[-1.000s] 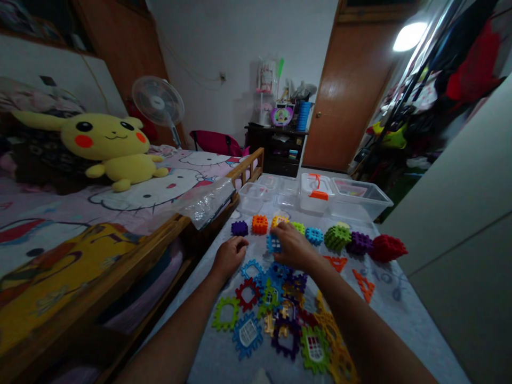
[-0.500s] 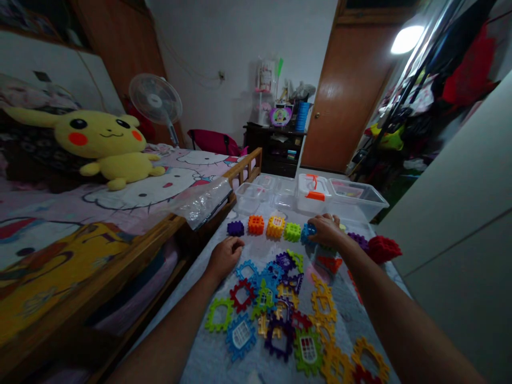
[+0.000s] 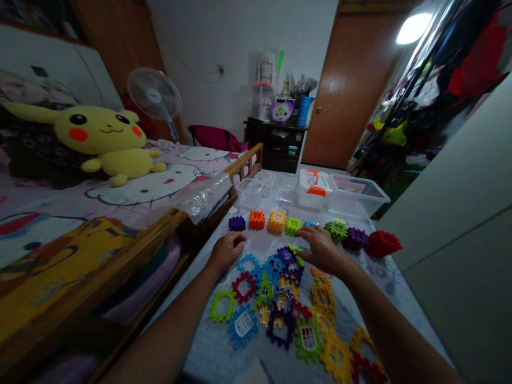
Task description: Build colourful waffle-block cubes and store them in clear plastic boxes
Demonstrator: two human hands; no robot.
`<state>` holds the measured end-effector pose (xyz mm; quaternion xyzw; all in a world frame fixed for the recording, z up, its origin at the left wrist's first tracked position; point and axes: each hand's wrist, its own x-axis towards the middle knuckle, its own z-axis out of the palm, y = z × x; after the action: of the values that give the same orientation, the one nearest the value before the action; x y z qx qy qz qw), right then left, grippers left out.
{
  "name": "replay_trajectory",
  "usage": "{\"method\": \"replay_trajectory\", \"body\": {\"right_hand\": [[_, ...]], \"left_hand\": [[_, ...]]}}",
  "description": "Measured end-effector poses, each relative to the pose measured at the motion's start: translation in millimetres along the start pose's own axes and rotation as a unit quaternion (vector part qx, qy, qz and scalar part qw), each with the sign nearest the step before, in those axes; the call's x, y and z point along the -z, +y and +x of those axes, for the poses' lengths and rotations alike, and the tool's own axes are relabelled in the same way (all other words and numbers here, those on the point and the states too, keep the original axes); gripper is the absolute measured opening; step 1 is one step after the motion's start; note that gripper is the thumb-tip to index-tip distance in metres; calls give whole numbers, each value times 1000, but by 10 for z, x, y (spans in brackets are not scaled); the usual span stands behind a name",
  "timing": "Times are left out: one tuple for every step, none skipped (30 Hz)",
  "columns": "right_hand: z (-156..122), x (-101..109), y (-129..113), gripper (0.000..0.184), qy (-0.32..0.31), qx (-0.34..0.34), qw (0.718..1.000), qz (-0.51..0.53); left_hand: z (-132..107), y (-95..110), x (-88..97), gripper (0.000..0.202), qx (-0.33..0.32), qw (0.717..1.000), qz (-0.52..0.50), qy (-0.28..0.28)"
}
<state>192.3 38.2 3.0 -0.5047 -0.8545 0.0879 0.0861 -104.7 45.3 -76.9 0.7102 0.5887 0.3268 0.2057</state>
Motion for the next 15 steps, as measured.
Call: {"method": "replay_trajectory", "body": {"right_hand": [[-44,-55,-105,42,-18,18,999,20],[-76,-112,-202,42,-31,32,998,36],[-96,-167,-289,46,-43,44,997,49],[-105,-218,-363,52,-53,53,996,58],[-105,-262,-421,60,-60,60,994,64],[-98,-300,-465,67,-68,67,993,68],[-87,-332,-497,71,-74,73,992,70],[-73,-356,-518,73,-78,78,991,70],[-60,-375,-532,72,-82,83,991,68],[-49,-388,-541,69,-82,86,991,64],[-41,-395,-546,65,-80,88,991,60],[-40,-395,-549,61,-74,89,992,54],[-44,-388,-549,58,-66,89,993,49],[-57,-374,-546,56,-55,87,994,45],[-78,-354,-538,54,-43,83,995,43]], "left_hand": [[0,-9,-1,19,1,1000,-4,-3],[-1,-19,-3,19,1,1000,-11,-6],[-3,-29,-7,18,1,1000,-20,-10],[-6,-37,-9,18,0,999,-30,-13],[-10,-43,-10,18,1,999,-39,-18],[-16,-46,-8,18,1,999,-48,-25],[-23,-46,-1,19,-1,998,-55,-35],[-31,-43,10,20,-5,997,-63,-48],[-39,-38,26,21,-14,996,-68,-62],[-46,-32,46,21,-25,994,-72,-78],[-53,-26,68,21,-38,992,-73,-94],[-58,-21,91,20,-52,990,-71,-110],[-62,-17,112,19,-65,988,-69,-126],[-64,-15,131,18,-76,985,-65,-140],[-66,-13,146,17,-86,983,-62,-152]]}}
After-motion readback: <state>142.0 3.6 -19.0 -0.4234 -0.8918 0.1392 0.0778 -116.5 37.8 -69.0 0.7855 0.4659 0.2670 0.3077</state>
